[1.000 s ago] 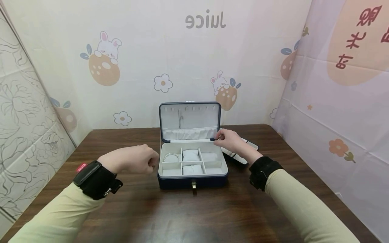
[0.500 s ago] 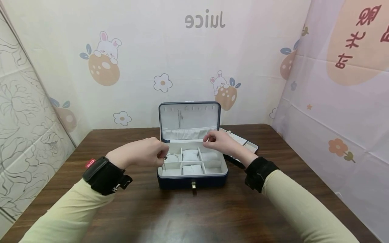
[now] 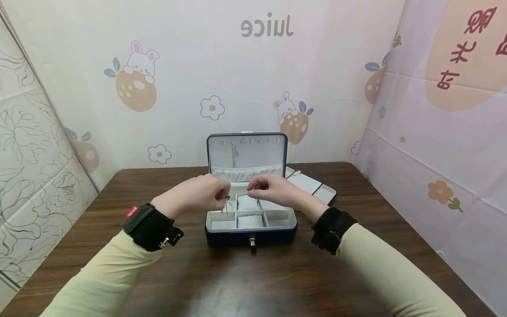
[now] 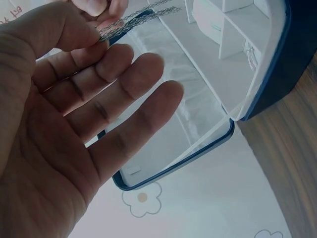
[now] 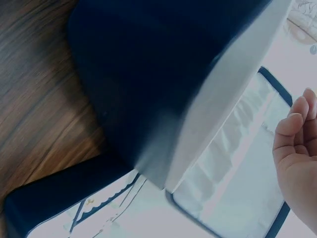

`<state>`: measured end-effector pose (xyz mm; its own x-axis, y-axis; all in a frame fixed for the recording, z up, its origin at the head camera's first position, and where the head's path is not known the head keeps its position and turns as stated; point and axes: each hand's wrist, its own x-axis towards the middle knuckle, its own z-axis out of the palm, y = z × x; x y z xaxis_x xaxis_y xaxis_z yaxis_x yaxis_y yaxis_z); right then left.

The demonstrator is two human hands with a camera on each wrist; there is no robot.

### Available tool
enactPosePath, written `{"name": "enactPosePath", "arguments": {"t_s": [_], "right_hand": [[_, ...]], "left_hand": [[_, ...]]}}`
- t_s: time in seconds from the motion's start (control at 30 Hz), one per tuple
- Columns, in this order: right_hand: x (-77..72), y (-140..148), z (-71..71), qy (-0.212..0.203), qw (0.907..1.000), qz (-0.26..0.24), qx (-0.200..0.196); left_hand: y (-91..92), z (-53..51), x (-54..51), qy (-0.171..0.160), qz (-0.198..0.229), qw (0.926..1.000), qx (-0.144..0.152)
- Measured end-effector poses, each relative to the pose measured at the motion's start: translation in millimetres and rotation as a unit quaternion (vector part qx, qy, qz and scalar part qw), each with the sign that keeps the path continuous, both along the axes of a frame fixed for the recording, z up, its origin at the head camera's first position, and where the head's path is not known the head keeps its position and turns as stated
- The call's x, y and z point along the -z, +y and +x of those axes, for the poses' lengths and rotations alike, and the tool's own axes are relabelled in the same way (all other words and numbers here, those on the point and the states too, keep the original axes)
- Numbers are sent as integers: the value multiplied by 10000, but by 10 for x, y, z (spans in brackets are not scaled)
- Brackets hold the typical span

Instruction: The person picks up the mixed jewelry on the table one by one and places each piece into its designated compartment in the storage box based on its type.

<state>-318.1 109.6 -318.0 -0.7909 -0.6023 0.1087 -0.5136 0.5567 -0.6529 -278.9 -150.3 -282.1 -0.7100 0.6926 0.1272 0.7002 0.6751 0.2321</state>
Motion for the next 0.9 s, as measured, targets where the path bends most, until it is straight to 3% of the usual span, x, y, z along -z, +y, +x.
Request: {"name": "enactPosePath", "arguments": {"t_s": [0.33, 0.9], "right_hand": [[-22, -131, 105, -73, 9996, -156, -210], [14, -211, 100, -46, 9991, -354, -245]], "left_hand": [[114, -29, 67, 381, 210, 9991, 19], [229, -64, 93, 337, 345, 9988, 114]]}}
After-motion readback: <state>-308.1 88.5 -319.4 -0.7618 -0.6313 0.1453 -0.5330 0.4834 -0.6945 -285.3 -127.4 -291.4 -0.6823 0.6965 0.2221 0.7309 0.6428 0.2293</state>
